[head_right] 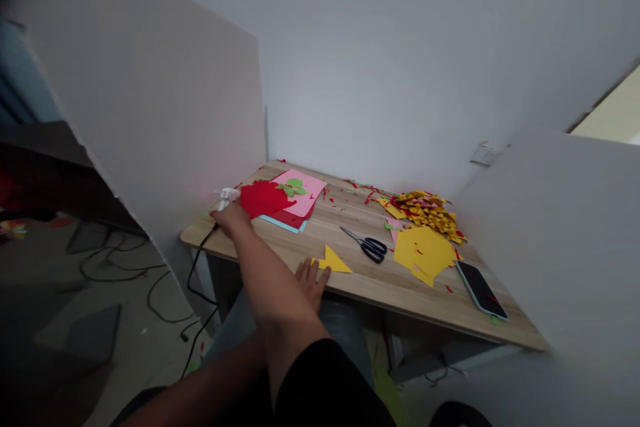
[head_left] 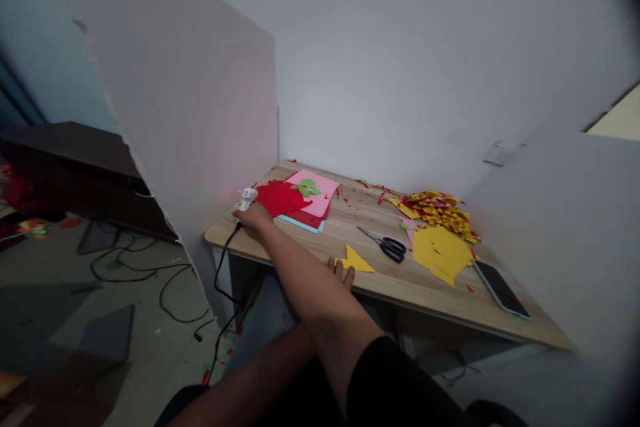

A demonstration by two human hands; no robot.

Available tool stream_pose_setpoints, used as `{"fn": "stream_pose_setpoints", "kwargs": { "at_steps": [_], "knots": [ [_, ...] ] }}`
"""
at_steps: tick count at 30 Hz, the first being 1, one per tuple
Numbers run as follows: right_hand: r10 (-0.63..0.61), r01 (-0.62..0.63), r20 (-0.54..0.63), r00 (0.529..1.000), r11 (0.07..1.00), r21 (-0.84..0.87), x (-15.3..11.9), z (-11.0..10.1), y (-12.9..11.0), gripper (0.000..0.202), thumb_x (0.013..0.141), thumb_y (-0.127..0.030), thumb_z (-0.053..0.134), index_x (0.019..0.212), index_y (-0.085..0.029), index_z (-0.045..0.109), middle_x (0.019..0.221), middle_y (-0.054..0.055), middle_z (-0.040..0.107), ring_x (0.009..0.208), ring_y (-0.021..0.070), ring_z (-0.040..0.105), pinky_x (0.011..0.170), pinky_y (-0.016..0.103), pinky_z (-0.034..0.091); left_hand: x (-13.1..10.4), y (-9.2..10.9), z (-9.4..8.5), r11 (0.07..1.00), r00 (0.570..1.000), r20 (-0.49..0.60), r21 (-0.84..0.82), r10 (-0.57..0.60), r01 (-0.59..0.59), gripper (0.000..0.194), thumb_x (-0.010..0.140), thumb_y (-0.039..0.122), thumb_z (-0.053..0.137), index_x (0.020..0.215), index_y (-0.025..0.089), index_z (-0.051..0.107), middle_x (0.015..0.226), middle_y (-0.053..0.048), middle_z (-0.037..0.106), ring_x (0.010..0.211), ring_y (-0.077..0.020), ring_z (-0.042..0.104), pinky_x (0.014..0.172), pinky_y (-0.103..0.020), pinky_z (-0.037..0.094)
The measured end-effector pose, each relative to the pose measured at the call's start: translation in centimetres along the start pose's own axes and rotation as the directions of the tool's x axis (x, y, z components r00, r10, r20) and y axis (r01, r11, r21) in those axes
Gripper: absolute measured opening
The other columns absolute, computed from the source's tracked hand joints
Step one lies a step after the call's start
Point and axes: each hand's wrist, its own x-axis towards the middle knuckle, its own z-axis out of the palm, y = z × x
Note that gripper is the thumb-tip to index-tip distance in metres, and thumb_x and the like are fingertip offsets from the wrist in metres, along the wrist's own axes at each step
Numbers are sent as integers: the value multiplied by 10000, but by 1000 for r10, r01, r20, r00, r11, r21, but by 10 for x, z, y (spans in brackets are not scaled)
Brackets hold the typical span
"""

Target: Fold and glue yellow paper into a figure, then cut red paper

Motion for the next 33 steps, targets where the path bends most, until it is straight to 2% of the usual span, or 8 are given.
{"fn": "stream_pose_setpoints", "kwargs": {
  "at_steps": [4, 6, 10, 16, 20, 23, 29, 33],
  "knots": [
    [97, -103, -118, 988, 993, -51, -32, -6, 5, 654, 866, -548, 645, 1275, -48, 545, 1202, 212, 652, 1058, 305, 643, 874, 435, 502, -2, -8, -3, 999, 998, -51, 1, 37, -37, 504, 957, 275, 469, 1460, 246, 475, 1539, -144, 430, 1444, -366, 349, 1139, -591, 323],
    [38, -51, -201, 979, 997, -62, -67, -16, 19, 598, 885, -488, 637, 1318, -91, 524, 1260, 170, 631, 1171, 286, 584, 979, 409, 447, -2, -15, -9, 998, 996, -70, -7, 62, -63, 463, 951, 268, 487, 1409, 219, 530, 1489, -147, 489, 1414, -346, 393, 1144, -555, 328],
    [-20, -1, -353, 935, 998, -60, -164, -52, 78, 213, 927, -279, 546, 1105, -233, 653, 1143, 57, 674, 1123, 195, 585, 1002, 314, 432, 1, -22, -27, 995, 990, -101, -20, 95, -97, 445, 966, 216, 443, 1403, 186, 519, 1460, -136, 511, 1364, -289, 442, 1154, -479, 317],
    [74, -128, -547, 834, 990, -60, -269, -96, 175, 299, 905, -185, 426, 1060, -192, 681, 1090, 143, 665, 1092, 280, 569, 1001, 480, 420, -2, -8, -50, 989, 980, -135, 46, 145, -140, 426, 941, 162, 462, 1359, 151, 542, 1335, -145, 568, 1305, -297, 456, 1155, -468, 299],
    [-34, 2, -405, 914, 997, -79, -286, -95, 190, 345, 830, -239, 627, 1169, -243, 689, 1257, 84, 676, 1172, 267, 568, 1049, 446, 418, -6, -8, -56, 990, 978, -155, 4, 137, -138, 395, 936, 195, 512, 1327, 172, 562, 1300, -133, 568, 1253, -293, 467, 1113, -460, 346],
    [-61, 46, -383, 922, 998, -47, -293, -85, 190, 372, 798, -245, 694, 1168, -284, 701, 1244, 57, 702, 1148, 290, 582, 1032, 485, 418, -7, -18, -63, 979, 978, -144, -117, 149, -167, 302, 939, 242, 542, 1226, 177, 613, 1214, -124, 603, 1160, -276, 500, 1031, -436, 406],
    [8, 58, -513, 858, 992, 112, -302, -84, 196, 105, 861, -280, 638, 845, -261, 740, 872, 55, 755, 884, 245, 655, 862, 415, 496, 0, -34, -80, 936, 968, -125, -256, 216, -242, 160, 963, 248, 534, 983, 229, 691, 953, -40, 683, 979, -201, 585, 901, -342, 452],
    [144, 32, -667, 731, 969, 243, -292, -92, 195, 213, 894, -372, 581, 980, -214, 696, 901, 65, 709, 824, 204, 637, 793, 360, 511, 11, -34, -87, 919, 982, -178, -375, 60, -124, 234, 1014, 267, 417, 1099, 177, 616, 1017, -53, 687, 934, -141, 635, 810, -249, 497]
  ]
}}
